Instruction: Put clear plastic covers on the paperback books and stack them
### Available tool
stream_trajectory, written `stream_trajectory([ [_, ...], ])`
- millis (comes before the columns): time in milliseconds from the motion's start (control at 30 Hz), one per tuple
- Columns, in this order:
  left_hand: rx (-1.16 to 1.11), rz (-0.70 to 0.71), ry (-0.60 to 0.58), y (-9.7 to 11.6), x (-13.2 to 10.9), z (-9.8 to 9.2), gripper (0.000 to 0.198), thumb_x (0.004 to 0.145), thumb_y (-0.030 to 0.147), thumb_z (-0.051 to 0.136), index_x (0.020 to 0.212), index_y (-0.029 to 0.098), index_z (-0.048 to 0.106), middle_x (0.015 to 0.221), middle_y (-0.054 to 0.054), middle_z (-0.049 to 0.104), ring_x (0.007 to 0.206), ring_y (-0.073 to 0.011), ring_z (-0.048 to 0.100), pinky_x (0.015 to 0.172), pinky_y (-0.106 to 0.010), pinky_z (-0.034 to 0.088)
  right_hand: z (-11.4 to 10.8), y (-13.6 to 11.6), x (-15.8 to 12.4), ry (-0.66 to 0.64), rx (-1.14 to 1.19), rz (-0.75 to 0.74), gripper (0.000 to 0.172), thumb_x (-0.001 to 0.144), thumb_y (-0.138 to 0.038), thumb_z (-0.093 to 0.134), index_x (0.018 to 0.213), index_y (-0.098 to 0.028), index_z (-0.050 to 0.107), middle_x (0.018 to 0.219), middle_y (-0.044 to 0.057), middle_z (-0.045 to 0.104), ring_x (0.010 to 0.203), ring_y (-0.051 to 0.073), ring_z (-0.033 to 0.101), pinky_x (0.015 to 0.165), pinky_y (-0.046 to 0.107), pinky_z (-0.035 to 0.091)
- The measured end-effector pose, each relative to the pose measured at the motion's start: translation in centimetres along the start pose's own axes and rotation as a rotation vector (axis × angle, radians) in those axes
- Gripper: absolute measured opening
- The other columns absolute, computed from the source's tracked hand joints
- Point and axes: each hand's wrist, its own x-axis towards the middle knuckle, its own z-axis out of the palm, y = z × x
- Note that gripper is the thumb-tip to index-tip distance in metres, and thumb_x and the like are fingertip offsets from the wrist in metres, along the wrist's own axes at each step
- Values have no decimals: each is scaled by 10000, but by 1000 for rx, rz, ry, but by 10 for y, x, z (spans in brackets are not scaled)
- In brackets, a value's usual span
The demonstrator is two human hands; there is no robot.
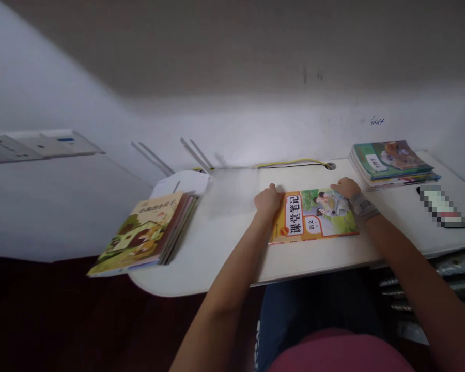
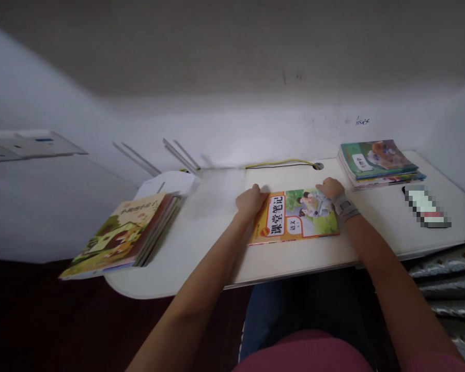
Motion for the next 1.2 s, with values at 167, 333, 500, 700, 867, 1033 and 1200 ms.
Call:
stream_trajectory([
  [167, 162, 374, -50, 40, -20, 21, 408, 922, 285, 362, 1310, 196, 452, 1451, -126, 396, 1356, -269, 302, 1098, -486, 211, -1, -2, -3, -14, -91, -13, 401, 826, -484, 491, 835, -156, 722, 925, 142, 717, 851, 228, 650, 671, 268, 422],
  [333, 249, 560, -162, 60, -34, 51, 539, 934, 487, 296, 1353, 173, 423, 1453, -127, 403, 1349, -315, 306, 1082, -572, 194, -11, -8, -11, 44, -177, -39, 375, 846, -453, 510, 930, -135, 690, 949, 174, 697, 914, 278, 629, 756, 333, 439],
  [500, 248, 550, -121, 53, -34, 58, 526, 941, 442, 278, 1375, 177, 409, 1461, -122, 394, 1355, -302, 302, 1096, -577, 147, -3, -44, -32, 168, -243, -434, 356, 937, -302, 377, 1142, -96, 583, 1187, 212, 595, 1161, 291, 497, 983, 406, 331],
  [700, 287, 563, -158, 45, -33, 52, 526, 929, 339, 294, 1420, 160, 361, 1490, -118, 345, 1360, -315, 297, 1099, -523, 181, 33, -58, -55, 80, -236, -596, 516, 977, -415, 243, 1357, -118, 427, 1417, 129, 453, 1317, 224, 376, 1054, 367, 278],
  [867, 286, 474, -84, 27, -34, 40, 528, 939, 427, 262, 1404, 213, 392, 1466, -98, 392, 1344, -307, 316, 1087, -483, 209, 29, -16, -56, 86, -277, -547, 601, 949, -473, 295, 1397, -82, 381, 1464, 161, 373, 1355, 292, 312, 1060, 438, 266],
  [1033, 297, 385, -31, 1, -31, 24, 505, 934, 417, 275, 1359, 197, 435, 1421, -101, 442, 1310, -297, 347, 1062, -451, 265, 29, 5, -53, 135, -295, -508, 612, 944, -494, 291, 1400, -97, 383, 1475, 178, 347, 1362, 291, 298, 1045, 419, 295],
  [1200, 314, 278, 44, -13, -21, 11, 438, 910, 454, 331, 1143, 175, 577, 1188, -162, 573, 1130, -305, 498, 944, -442, 374, 35, 5, -51, 158, -300, -530, 598, 948, -475, 289, 1393, -90, 394, 1463, 180, 368, 1354, 294, 309, 1048, 414, 291],
])
